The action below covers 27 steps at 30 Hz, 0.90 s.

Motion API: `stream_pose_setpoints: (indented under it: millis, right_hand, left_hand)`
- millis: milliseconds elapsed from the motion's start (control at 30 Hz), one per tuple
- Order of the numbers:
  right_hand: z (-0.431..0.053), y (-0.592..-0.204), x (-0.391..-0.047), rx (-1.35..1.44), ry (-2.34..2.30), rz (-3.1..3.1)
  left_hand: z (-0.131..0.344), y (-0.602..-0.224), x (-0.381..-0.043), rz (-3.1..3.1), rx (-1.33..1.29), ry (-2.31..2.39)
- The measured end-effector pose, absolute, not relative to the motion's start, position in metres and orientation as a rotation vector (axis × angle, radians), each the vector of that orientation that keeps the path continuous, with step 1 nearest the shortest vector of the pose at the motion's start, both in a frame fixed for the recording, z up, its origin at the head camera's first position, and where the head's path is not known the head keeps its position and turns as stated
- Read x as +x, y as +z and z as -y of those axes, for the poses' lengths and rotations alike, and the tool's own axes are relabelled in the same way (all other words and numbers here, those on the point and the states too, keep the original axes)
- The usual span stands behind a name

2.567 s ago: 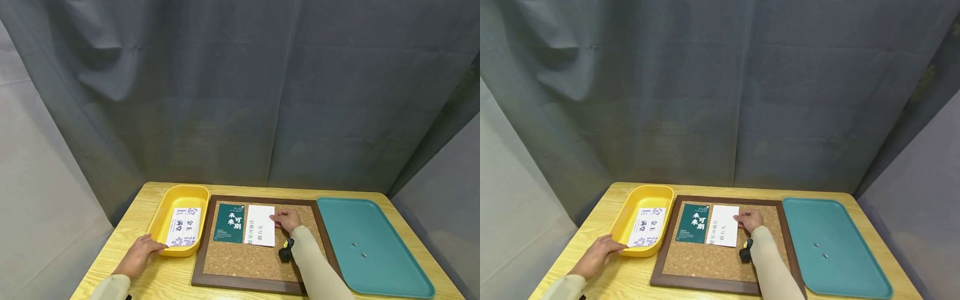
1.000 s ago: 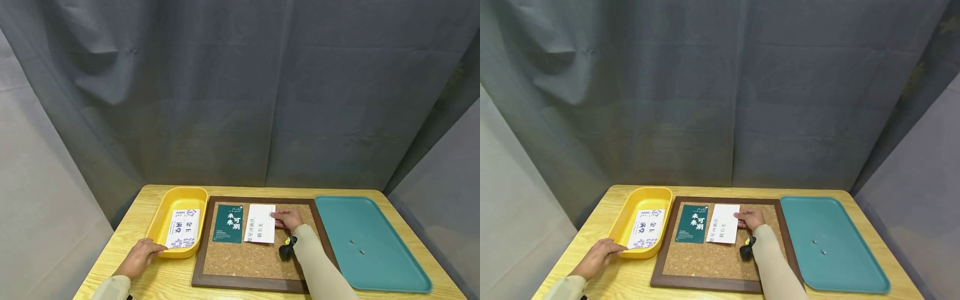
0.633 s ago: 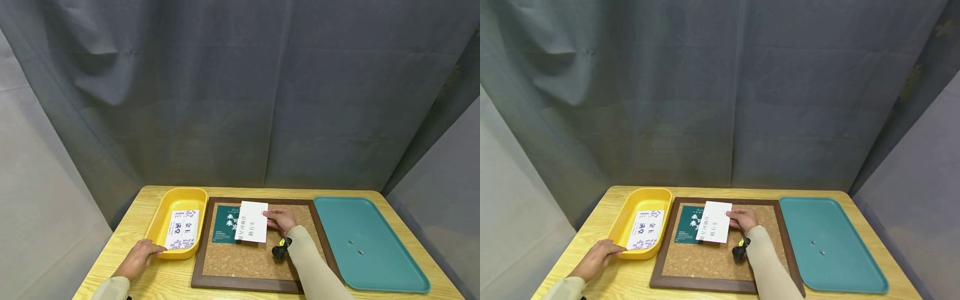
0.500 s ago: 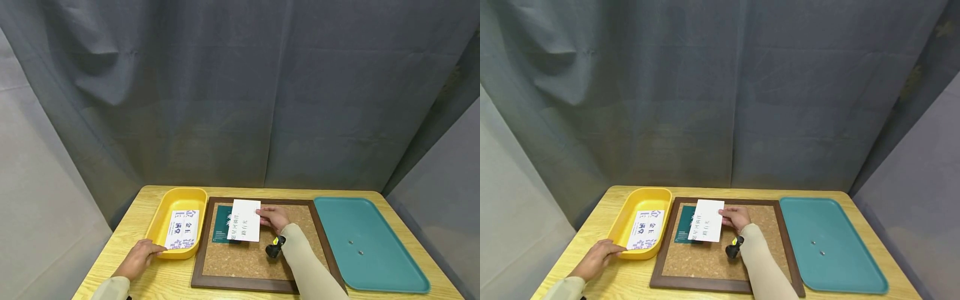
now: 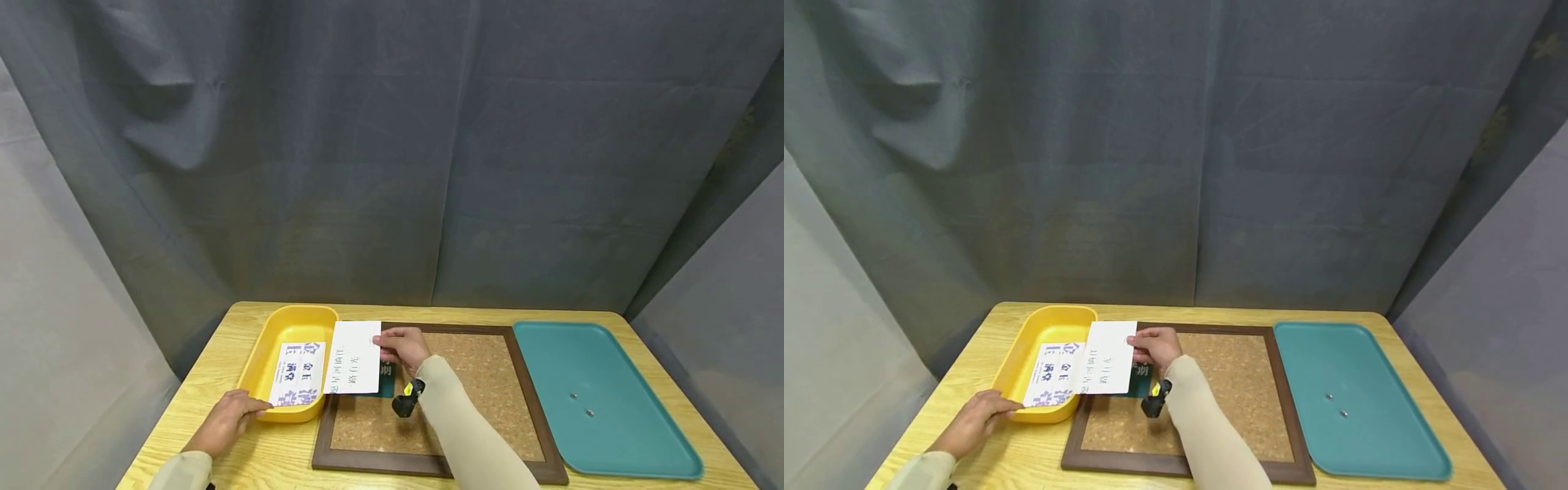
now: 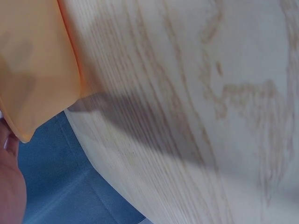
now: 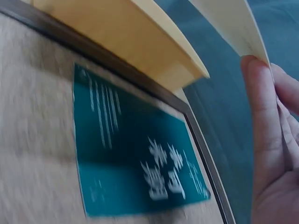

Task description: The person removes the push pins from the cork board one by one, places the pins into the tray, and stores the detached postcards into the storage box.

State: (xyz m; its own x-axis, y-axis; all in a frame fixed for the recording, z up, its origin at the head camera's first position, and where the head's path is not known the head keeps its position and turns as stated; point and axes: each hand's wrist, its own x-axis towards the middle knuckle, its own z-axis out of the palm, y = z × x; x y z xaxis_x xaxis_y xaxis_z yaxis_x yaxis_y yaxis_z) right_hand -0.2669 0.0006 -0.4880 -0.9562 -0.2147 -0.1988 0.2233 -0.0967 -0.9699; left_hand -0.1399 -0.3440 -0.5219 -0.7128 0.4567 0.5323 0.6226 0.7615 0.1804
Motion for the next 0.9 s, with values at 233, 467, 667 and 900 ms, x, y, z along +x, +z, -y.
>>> stream_pose_setpoints:
  millis: [233, 467, 667, 900]
  right_hand:
    - [0.027, -0.484, -0.263, 0.045, -2.106, -1.932]
    - [0.047, -0.480, -0.261, 0.062, -2.133, -1.942]
    - [0.062, -0.474, -0.257, 0.066, -2.147, -1.947]
    - [0.076, -0.468, -0.250, 0.104, -2.119, -1.984]
  left_hand:
    - [0.343, -0.521, -0.140, 2.539, -0.806, -0.462]
    - [0.343, -0.520, -0.140, 2.538, -0.814, -0.441]
    - [0.342, -0.520, -0.140, 2.550, -0.804, -0.447]
    - [0.341, -0.520, -0.139, 2.525, -0.778, -0.429]
